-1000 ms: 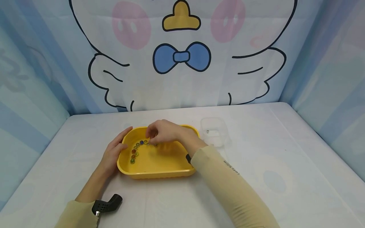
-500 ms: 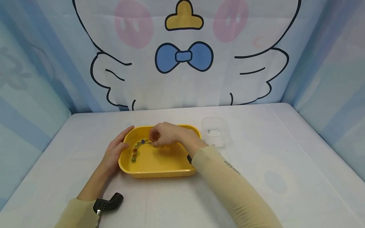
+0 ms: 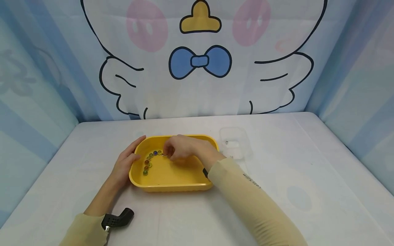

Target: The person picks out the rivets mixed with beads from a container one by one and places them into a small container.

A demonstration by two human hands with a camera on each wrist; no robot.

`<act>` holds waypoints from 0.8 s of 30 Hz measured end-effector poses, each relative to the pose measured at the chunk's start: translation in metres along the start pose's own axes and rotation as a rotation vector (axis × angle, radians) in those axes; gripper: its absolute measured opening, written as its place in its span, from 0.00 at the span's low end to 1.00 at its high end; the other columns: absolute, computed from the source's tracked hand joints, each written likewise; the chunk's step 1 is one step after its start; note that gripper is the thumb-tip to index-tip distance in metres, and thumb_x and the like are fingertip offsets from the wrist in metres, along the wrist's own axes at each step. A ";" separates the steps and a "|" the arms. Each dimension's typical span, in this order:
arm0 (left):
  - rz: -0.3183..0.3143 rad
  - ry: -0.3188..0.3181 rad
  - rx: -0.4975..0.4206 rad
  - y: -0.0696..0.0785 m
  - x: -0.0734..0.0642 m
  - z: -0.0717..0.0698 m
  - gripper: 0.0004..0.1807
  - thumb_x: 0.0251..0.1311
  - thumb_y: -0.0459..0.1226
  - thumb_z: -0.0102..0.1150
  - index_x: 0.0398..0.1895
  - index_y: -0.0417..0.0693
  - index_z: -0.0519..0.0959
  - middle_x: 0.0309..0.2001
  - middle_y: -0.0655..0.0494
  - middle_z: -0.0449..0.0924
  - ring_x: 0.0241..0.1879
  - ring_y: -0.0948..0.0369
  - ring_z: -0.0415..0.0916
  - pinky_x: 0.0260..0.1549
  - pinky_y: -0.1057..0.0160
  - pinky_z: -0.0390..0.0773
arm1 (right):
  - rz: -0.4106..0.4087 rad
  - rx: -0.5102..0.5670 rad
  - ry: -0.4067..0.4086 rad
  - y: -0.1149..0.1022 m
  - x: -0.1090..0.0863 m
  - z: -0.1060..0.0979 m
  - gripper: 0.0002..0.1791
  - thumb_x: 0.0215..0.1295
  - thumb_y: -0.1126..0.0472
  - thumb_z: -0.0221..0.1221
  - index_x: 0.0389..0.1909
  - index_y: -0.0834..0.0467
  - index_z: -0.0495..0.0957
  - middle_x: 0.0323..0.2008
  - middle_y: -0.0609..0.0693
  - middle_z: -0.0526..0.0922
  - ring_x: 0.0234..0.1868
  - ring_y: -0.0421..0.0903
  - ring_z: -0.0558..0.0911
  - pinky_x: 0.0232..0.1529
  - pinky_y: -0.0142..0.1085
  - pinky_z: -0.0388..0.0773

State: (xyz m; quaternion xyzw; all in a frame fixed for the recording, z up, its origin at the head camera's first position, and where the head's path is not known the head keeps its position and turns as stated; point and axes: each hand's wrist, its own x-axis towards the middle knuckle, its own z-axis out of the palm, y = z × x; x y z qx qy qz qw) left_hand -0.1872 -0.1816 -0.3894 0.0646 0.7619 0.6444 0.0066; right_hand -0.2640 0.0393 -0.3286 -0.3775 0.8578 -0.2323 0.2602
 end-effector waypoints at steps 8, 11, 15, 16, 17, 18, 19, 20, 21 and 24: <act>0.004 0.000 0.009 0.000 0.000 0.000 0.34 0.67 0.29 0.38 0.79 0.47 0.58 0.78 0.53 0.54 0.77 0.55 0.48 0.74 0.51 0.47 | -0.036 0.042 -0.032 0.001 0.002 0.003 0.10 0.64 0.71 0.63 0.46 0.60 0.82 0.40 0.47 0.83 0.42 0.41 0.80 0.49 0.30 0.78; 0.005 -0.001 0.009 0.000 0.000 0.000 0.34 0.67 0.29 0.38 0.79 0.47 0.58 0.78 0.52 0.54 0.77 0.55 0.48 0.74 0.51 0.47 | -0.040 0.051 -0.041 0.001 0.002 0.004 0.10 0.64 0.70 0.64 0.45 0.61 0.82 0.40 0.46 0.83 0.42 0.41 0.80 0.48 0.30 0.78; -0.001 -0.001 0.009 0.000 0.000 0.000 0.34 0.67 0.29 0.38 0.79 0.47 0.58 0.78 0.53 0.54 0.77 0.55 0.48 0.74 0.51 0.47 | -0.022 0.036 -0.032 0.002 0.002 0.004 0.09 0.64 0.70 0.65 0.45 0.60 0.82 0.39 0.46 0.83 0.41 0.41 0.79 0.48 0.30 0.78; -0.003 0.000 0.011 -0.001 0.000 0.000 0.34 0.67 0.29 0.38 0.79 0.48 0.58 0.78 0.53 0.54 0.77 0.55 0.48 0.74 0.51 0.47 | -0.015 0.028 -0.029 0.001 0.002 0.004 0.09 0.64 0.69 0.65 0.45 0.59 0.82 0.39 0.45 0.82 0.41 0.42 0.79 0.48 0.30 0.78; -0.006 0.001 0.012 -0.001 0.000 0.000 0.34 0.67 0.29 0.38 0.79 0.48 0.58 0.78 0.53 0.54 0.77 0.56 0.48 0.74 0.51 0.47 | -0.008 0.020 -0.025 0.001 0.002 0.004 0.09 0.64 0.69 0.65 0.45 0.59 0.82 0.39 0.45 0.82 0.41 0.42 0.79 0.48 0.30 0.78; -0.006 0.002 0.012 -0.001 0.000 0.000 0.34 0.67 0.29 0.38 0.79 0.48 0.58 0.78 0.53 0.54 0.77 0.56 0.48 0.74 0.51 0.47 | -0.001 0.012 -0.022 0.001 0.002 0.004 0.09 0.64 0.69 0.65 0.45 0.59 0.82 0.39 0.45 0.82 0.41 0.42 0.78 0.47 0.30 0.77; -0.006 0.002 0.012 -0.001 0.000 0.000 0.34 0.67 0.29 0.38 0.79 0.48 0.58 0.78 0.54 0.54 0.77 0.56 0.48 0.74 0.51 0.47 | 0.005 0.006 -0.020 0.001 0.002 0.005 0.09 0.64 0.68 0.65 0.45 0.59 0.82 0.38 0.45 0.82 0.41 0.43 0.78 0.47 0.30 0.77; -0.007 0.003 0.013 -0.001 0.000 0.000 0.34 0.67 0.29 0.38 0.79 0.49 0.58 0.78 0.54 0.54 0.77 0.56 0.48 0.74 0.51 0.47 | 0.011 0.002 -0.019 0.000 0.002 0.005 0.09 0.64 0.68 0.65 0.45 0.58 0.82 0.38 0.46 0.81 0.41 0.43 0.78 0.47 0.30 0.77; -0.006 0.003 0.013 -0.002 0.000 0.000 0.34 0.67 0.29 0.38 0.79 0.48 0.58 0.78 0.54 0.54 0.77 0.56 0.48 0.74 0.51 0.47 | 0.015 -0.003 -0.019 0.000 0.002 0.005 0.09 0.64 0.69 0.65 0.44 0.58 0.82 0.38 0.46 0.81 0.41 0.44 0.78 0.47 0.30 0.77; -0.002 0.003 0.013 -0.002 0.000 0.000 0.34 0.67 0.29 0.38 0.79 0.49 0.58 0.78 0.54 0.54 0.77 0.56 0.48 0.74 0.51 0.47 | 0.020 -0.016 -0.020 0.000 0.002 0.006 0.09 0.64 0.69 0.65 0.43 0.57 0.83 0.37 0.46 0.81 0.40 0.43 0.77 0.46 0.30 0.77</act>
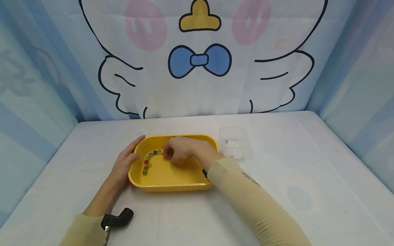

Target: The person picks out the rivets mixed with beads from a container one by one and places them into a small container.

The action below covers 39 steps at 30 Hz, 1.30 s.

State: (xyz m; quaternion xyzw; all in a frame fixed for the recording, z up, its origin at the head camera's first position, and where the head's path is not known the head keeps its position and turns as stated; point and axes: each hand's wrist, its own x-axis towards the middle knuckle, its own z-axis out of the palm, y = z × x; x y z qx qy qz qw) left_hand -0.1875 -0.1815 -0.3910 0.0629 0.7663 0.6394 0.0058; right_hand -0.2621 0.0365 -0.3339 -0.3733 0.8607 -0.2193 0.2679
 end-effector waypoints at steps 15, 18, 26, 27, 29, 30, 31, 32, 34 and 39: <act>-0.001 0.003 -0.006 0.001 -0.001 -0.001 0.35 0.67 0.29 0.38 0.79 0.48 0.58 0.78 0.54 0.53 0.77 0.57 0.47 0.74 0.52 0.47 | -0.025 -0.052 -0.006 -0.003 0.002 0.003 0.06 0.64 0.68 0.66 0.38 0.54 0.82 0.33 0.46 0.80 0.38 0.43 0.77 0.42 0.30 0.76; 0.000 0.003 -0.007 0.001 -0.001 -0.002 0.35 0.67 0.29 0.38 0.79 0.48 0.58 0.78 0.54 0.53 0.77 0.56 0.48 0.74 0.52 0.47 | -0.031 -0.053 -0.016 -0.003 0.003 0.003 0.05 0.64 0.67 0.66 0.38 0.54 0.82 0.33 0.45 0.80 0.37 0.42 0.76 0.42 0.30 0.76; 0.000 0.002 -0.015 -0.002 -0.001 -0.002 0.35 0.67 0.28 0.37 0.79 0.47 0.58 0.78 0.53 0.54 0.77 0.56 0.48 0.74 0.52 0.47 | -0.064 -0.045 -0.031 0.001 0.003 0.003 0.05 0.63 0.68 0.66 0.37 0.56 0.82 0.32 0.45 0.79 0.35 0.41 0.76 0.40 0.29 0.75; -0.001 0.001 -0.017 -0.002 -0.001 -0.002 0.35 0.67 0.28 0.38 0.79 0.47 0.58 0.78 0.53 0.54 0.77 0.56 0.48 0.74 0.52 0.47 | -0.066 -0.035 -0.029 0.001 0.003 0.003 0.05 0.63 0.67 0.66 0.37 0.56 0.82 0.32 0.45 0.80 0.35 0.41 0.76 0.40 0.29 0.75; -0.001 -0.002 -0.018 -0.001 -0.001 -0.001 0.35 0.67 0.28 0.38 0.79 0.47 0.58 0.78 0.53 0.54 0.77 0.56 0.48 0.74 0.52 0.46 | -0.070 -0.012 -0.020 0.002 0.002 0.003 0.04 0.63 0.68 0.65 0.37 0.56 0.83 0.32 0.45 0.80 0.35 0.41 0.76 0.39 0.29 0.76; -0.003 -0.003 -0.018 -0.001 -0.001 -0.001 0.34 0.67 0.29 0.38 0.79 0.47 0.58 0.78 0.53 0.54 0.77 0.56 0.48 0.74 0.52 0.46 | -0.071 -0.002 -0.015 0.002 0.002 0.003 0.04 0.63 0.68 0.65 0.37 0.57 0.83 0.33 0.45 0.80 0.35 0.41 0.77 0.39 0.30 0.76; -0.003 -0.003 -0.019 -0.001 -0.001 -0.001 0.35 0.67 0.29 0.38 0.79 0.47 0.58 0.78 0.53 0.54 0.77 0.56 0.48 0.74 0.52 0.46 | -0.074 0.008 -0.008 0.002 0.002 0.002 0.04 0.64 0.68 0.65 0.37 0.57 0.83 0.33 0.46 0.80 0.35 0.42 0.77 0.39 0.30 0.76; -0.004 -0.005 -0.019 0.000 -0.001 -0.001 0.35 0.67 0.29 0.38 0.79 0.47 0.58 0.78 0.53 0.53 0.77 0.56 0.47 0.74 0.52 0.46 | -0.076 0.019 -0.001 0.003 0.001 0.002 0.04 0.64 0.68 0.64 0.37 0.57 0.83 0.33 0.46 0.80 0.35 0.42 0.77 0.39 0.30 0.76; -0.004 -0.004 -0.017 0.000 -0.001 -0.001 0.35 0.67 0.29 0.38 0.79 0.48 0.58 0.78 0.54 0.54 0.77 0.56 0.47 0.74 0.52 0.46 | -0.085 0.035 0.013 0.003 0.001 0.001 0.05 0.64 0.69 0.64 0.38 0.58 0.83 0.33 0.46 0.81 0.35 0.42 0.77 0.39 0.30 0.77; -0.003 -0.003 -0.012 0.001 -0.001 -0.001 0.35 0.67 0.29 0.38 0.79 0.49 0.58 0.78 0.54 0.54 0.77 0.56 0.48 0.74 0.51 0.46 | -0.119 0.045 0.045 0.004 0.002 -0.002 0.05 0.64 0.69 0.63 0.39 0.59 0.83 0.35 0.46 0.81 0.36 0.41 0.77 0.41 0.30 0.78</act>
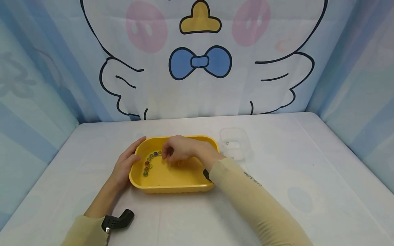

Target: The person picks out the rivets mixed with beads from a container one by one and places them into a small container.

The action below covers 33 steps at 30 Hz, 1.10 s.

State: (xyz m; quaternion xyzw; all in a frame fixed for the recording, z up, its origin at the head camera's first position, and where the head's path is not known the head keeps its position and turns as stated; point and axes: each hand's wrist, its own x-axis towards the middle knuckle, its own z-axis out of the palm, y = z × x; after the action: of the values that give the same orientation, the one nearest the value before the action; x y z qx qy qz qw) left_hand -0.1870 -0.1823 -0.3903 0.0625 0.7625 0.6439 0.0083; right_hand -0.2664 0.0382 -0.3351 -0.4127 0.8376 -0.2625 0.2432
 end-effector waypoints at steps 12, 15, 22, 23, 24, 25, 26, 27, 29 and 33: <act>0.002 0.000 0.008 -0.001 0.000 0.001 0.35 0.67 0.29 0.38 0.79 0.48 0.58 0.78 0.53 0.54 0.77 0.56 0.48 0.74 0.52 0.47 | -0.036 -0.022 0.034 -0.005 -0.001 -0.008 0.06 0.66 0.68 0.63 0.42 0.62 0.83 0.36 0.48 0.82 0.37 0.42 0.77 0.42 0.29 0.77; 0.003 0.001 0.012 0.001 0.000 0.001 0.35 0.67 0.29 0.38 0.79 0.48 0.58 0.78 0.54 0.54 0.77 0.56 0.48 0.74 0.51 0.47 | -0.033 -0.015 0.055 -0.009 -0.003 -0.013 0.06 0.66 0.68 0.63 0.43 0.63 0.83 0.36 0.48 0.82 0.37 0.43 0.77 0.43 0.30 0.78; -0.006 0.003 0.009 0.003 0.000 0.002 0.35 0.67 0.29 0.38 0.79 0.48 0.58 0.79 0.54 0.53 0.77 0.56 0.48 0.74 0.52 0.47 | -0.006 0.003 0.098 -0.017 -0.013 -0.027 0.08 0.65 0.67 0.64 0.45 0.63 0.83 0.37 0.48 0.82 0.39 0.46 0.78 0.43 0.31 0.80; -0.007 0.002 0.008 0.002 0.000 0.002 0.35 0.67 0.29 0.38 0.79 0.48 0.58 0.79 0.54 0.53 0.77 0.56 0.48 0.74 0.52 0.47 | -0.003 0.001 0.100 -0.018 -0.014 -0.028 0.09 0.66 0.67 0.64 0.45 0.63 0.83 0.37 0.48 0.82 0.39 0.46 0.78 0.43 0.31 0.80; -0.007 0.002 0.006 0.002 0.000 0.002 0.35 0.67 0.29 0.38 0.79 0.48 0.58 0.79 0.54 0.53 0.77 0.56 0.48 0.74 0.52 0.47 | -0.002 -0.004 0.105 -0.018 -0.015 -0.030 0.09 0.66 0.67 0.64 0.45 0.63 0.83 0.37 0.48 0.82 0.39 0.46 0.78 0.43 0.32 0.80; -0.007 0.002 0.004 0.002 0.000 0.001 0.35 0.67 0.29 0.38 0.79 0.48 0.58 0.79 0.54 0.53 0.77 0.56 0.48 0.74 0.52 0.47 | -0.001 -0.011 0.109 -0.019 -0.016 -0.031 0.09 0.66 0.66 0.64 0.46 0.62 0.83 0.38 0.48 0.82 0.39 0.46 0.78 0.44 0.32 0.80; -0.004 0.001 0.002 0.002 0.000 0.002 0.35 0.67 0.29 0.38 0.79 0.47 0.58 0.79 0.53 0.53 0.77 0.56 0.48 0.74 0.52 0.47 | 0.002 -0.013 0.113 -0.020 -0.017 -0.033 0.09 0.66 0.66 0.64 0.46 0.62 0.84 0.38 0.48 0.82 0.40 0.46 0.78 0.44 0.32 0.80; -0.003 0.000 0.001 0.002 0.000 0.002 0.35 0.67 0.29 0.38 0.79 0.47 0.58 0.79 0.53 0.53 0.77 0.56 0.48 0.74 0.52 0.46 | 0.004 -0.015 0.118 -0.021 -0.018 -0.035 0.09 0.66 0.66 0.64 0.46 0.62 0.84 0.38 0.47 0.83 0.40 0.46 0.78 0.45 0.32 0.80; -0.003 0.001 0.004 0.002 0.000 0.002 0.35 0.67 0.28 0.38 0.79 0.47 0.58 0.79 0.53 0.53 0.77 0.56 0.47 0.74 0.52 0.46 | 0.011 -0.013 0.125 -0.022 -0.021 -0.038 0.09 0.66 0.66 0.64 0.46 0.62 0.84 0.38 0.47 0.83 0.40 0.46 0.78 0.46 0.32 0.80; -0.008 0.004 0.005 0.002 0.000 0.002 0.35 0.66 0.28 0.38 0.79 0.47 0.58 0.79 0.53 0.53 0.77 0.56 0.47 0.74 0.52 0.46 | 0.024 -0.013 0.142 -0.024 -0.027 -0.045 0.09 0.67 0.65 0.64 0.46 0.62 0.84 0.39 0.47 0.83 0.41 0.46 0.79 0.47 0.32 0.79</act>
State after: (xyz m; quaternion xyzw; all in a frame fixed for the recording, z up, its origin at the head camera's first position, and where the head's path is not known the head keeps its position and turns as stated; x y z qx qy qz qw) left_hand -0.1867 -0.1800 -0.3883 0.0583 0.7644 0.6420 0.0089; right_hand -0.2665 0.0583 -0.2818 -0.3846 0.8593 -0.2828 0.1836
